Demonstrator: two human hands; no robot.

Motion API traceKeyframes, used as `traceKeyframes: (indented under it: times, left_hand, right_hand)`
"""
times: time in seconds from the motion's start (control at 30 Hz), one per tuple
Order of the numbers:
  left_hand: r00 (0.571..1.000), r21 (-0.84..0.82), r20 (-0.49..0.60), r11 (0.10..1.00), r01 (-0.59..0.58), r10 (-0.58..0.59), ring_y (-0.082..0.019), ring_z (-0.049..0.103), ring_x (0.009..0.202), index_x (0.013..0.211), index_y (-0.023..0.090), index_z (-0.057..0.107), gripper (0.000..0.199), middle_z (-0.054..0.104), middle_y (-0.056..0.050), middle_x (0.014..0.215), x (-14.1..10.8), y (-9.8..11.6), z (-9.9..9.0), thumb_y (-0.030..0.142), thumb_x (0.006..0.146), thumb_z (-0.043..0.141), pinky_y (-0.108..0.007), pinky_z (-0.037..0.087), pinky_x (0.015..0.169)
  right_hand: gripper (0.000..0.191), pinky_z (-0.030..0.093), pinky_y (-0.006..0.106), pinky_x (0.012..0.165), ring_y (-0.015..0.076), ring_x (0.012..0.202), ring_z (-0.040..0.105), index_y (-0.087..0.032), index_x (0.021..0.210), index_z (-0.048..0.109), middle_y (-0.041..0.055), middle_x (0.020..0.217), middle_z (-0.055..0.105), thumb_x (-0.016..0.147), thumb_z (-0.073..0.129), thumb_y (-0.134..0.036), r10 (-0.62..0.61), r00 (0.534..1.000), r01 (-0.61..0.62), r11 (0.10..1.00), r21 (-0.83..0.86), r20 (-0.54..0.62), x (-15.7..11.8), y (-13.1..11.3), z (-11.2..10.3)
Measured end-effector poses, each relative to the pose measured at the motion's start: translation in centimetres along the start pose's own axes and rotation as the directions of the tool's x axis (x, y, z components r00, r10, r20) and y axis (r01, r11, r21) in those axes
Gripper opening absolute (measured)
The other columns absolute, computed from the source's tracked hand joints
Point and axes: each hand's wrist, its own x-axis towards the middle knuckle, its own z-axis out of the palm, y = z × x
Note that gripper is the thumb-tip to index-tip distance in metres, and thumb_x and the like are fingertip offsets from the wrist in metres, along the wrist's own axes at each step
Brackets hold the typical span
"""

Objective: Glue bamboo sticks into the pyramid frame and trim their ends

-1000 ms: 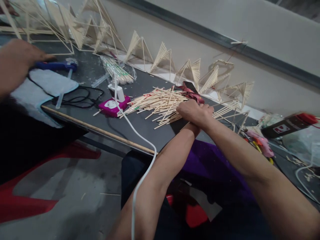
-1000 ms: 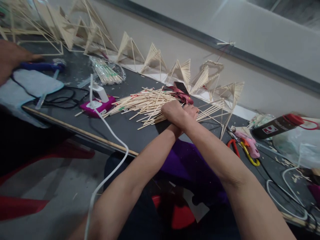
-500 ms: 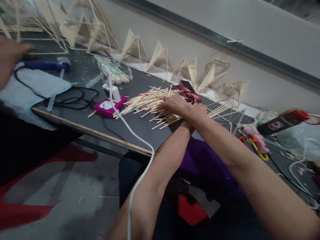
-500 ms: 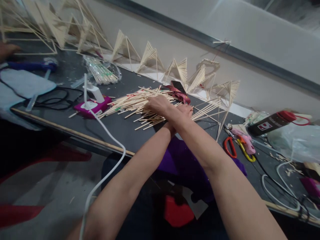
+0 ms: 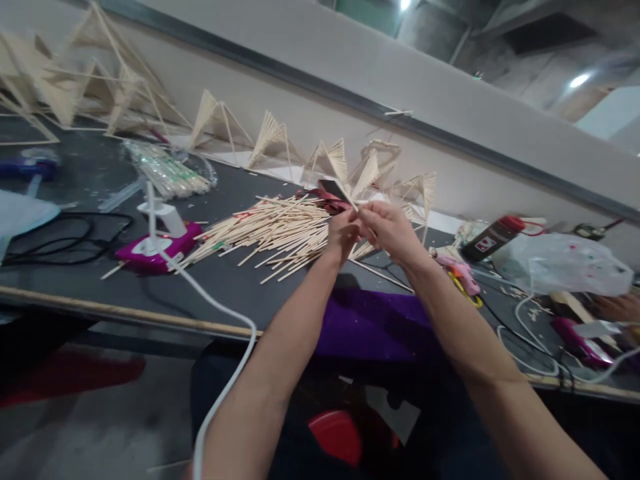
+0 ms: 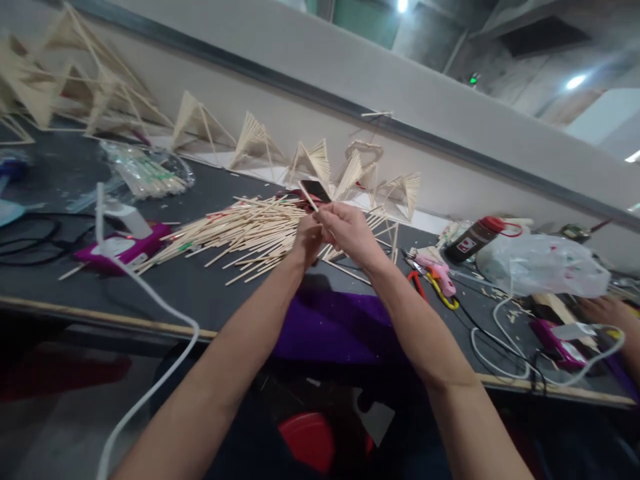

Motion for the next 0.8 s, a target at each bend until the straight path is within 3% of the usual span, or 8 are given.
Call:
traceKeyframes:
  times: [0.1, 0.23, 0.33, 0.47, 0.63, 0.8]
  left_hand:
    - [0.997, -0.212, 0.042, 0.975, 0.072, -0.065, -0.009, 0.051, 0.049, 0.084, 0.017, 0.065, 0.029, 0.059, 0.0, 0.063, 0.1, 1.0, -0.6, 0.043, 0.073, 0.059, -0.022, 0.035, 0.046]
    - [0.982, -0.384, 0.167, 0.912, 0.147, -0.088, -0.007, 0.053, 0.051, 0.088, 0.017, 0.067, 0.027, 0.064, -0.002, 0.068, -0.4, 2.2, -0.8, 0.04, 0.075, 0.062, -0.018, 0.032, 0.041]
    - [0.974, -0.399, 0.211, 0.903, 0.159, -0.079, -0.005, 0.051, 0.047, 0.086, 0.015, 0.068, 0.024, 0.064, 0.0, 0.064, -0.8, 2.6, -0.4, 0.033, 0.072, 0.071, -0.015, 0.033, 0.039]
    - [0.982, -0.463, 0.162, 0.871, 0.164, -0.099, -0.004, 0.054, 0.049, 0.08, 0.014, 0.066, 0.02, 0.067, -0.001, 0.068, -0.6, 2.6, -0.4, 0.028, 0.07, 0.075, -0.012, 0.034, 0.038]
    - [0.986, -0.465, 0.099, 0.869, 0.168, -0.137, -0.006, 0.061, 0.055, 0.08, 0.016, 0.065, 0.011, 0.071, -0.001, 0.073, -0.4, 2.4, -0.4, 0.02, 0.072, 0.072, -0.012, 0.04, 0.042]
    - [0.981, -0.386, 0.162, 0.909, 0.159, -0.102, -0.006, 0.06, 0.052, 0.081, 0.014, 0.067, 0.017, 0.07, -0.001, 0.069, -0.8, 2.3, 0.2, 0.02, 0.068, 0.075, -0.013, 0.039, 0.04]
  right_hand:
    - [0.026, 0.014, 0.022, 0.035, 0.005, 0.033, 0.026, -0.019, 0.074, 0.058, -0.0082, 0.041, 0.041, 0.08, 0.062, -0.044, 0.091, 0.995, -0.086, 0.983, 0.162, -0.027, -1.6, 2.1, -1.6]
    - [0.026, 0.013, 0.02, 0.033, 0.0042, 0.033, 0.027, -0.017, 0.076, 0.059, -0.0085, 0.041, 0.042, 0.078, 0.063, -0.043, 0.118, 0.99, -0.094, 0.957, 0.273, -0.073, -2.1, 3.7, -2.6]
    - [0.024, 0.017, 0.019, 0.033, 0.0038, 0.034, 0.029, -0.017, 0.075, 0.059, -0.0079, 0.042, 0.044, 0.08, 0.061, -0.041, 0.118, 0.991, -0.099, 0.968, 0.23, -0.07, -2.4, 3.7, -3.4]
    - [0.017, 0.03, 0.018, 0.039, 0.004, 0.043, 0.043, -0.017, 0.084, 0.065, -0.0046, 0.055, 0.057, 0.076, 0.066, -0.032, 0.101, 0.993, -0.092, 0.988, 0.123, -0.063, -3.1, 3.2, -5.9]
    - [0.019, 0.038, 0.02, 0.046, 0.006, 0.054, 0.054, -0.018, 0.086, 0.067, -0.0013, 0.071, 0.066, 0.07, 0.072, -0.027, 0.03, 0.976, -0.003, 0.992, 0.124, -0.215, -3.6, 2.5, -8.8]
    - [0.024, 0.043, 0.021, 0.05, 0.0076, 0.062, 0.06, -0.022, 0.093, 0.068, 0.0004, 0.08, 0.068, 0.077, 0.066, -0.04, -0.003, 0.898, 0.111, 0.969, 0.22, -0.44, -3.2, 3.0, -9.7]
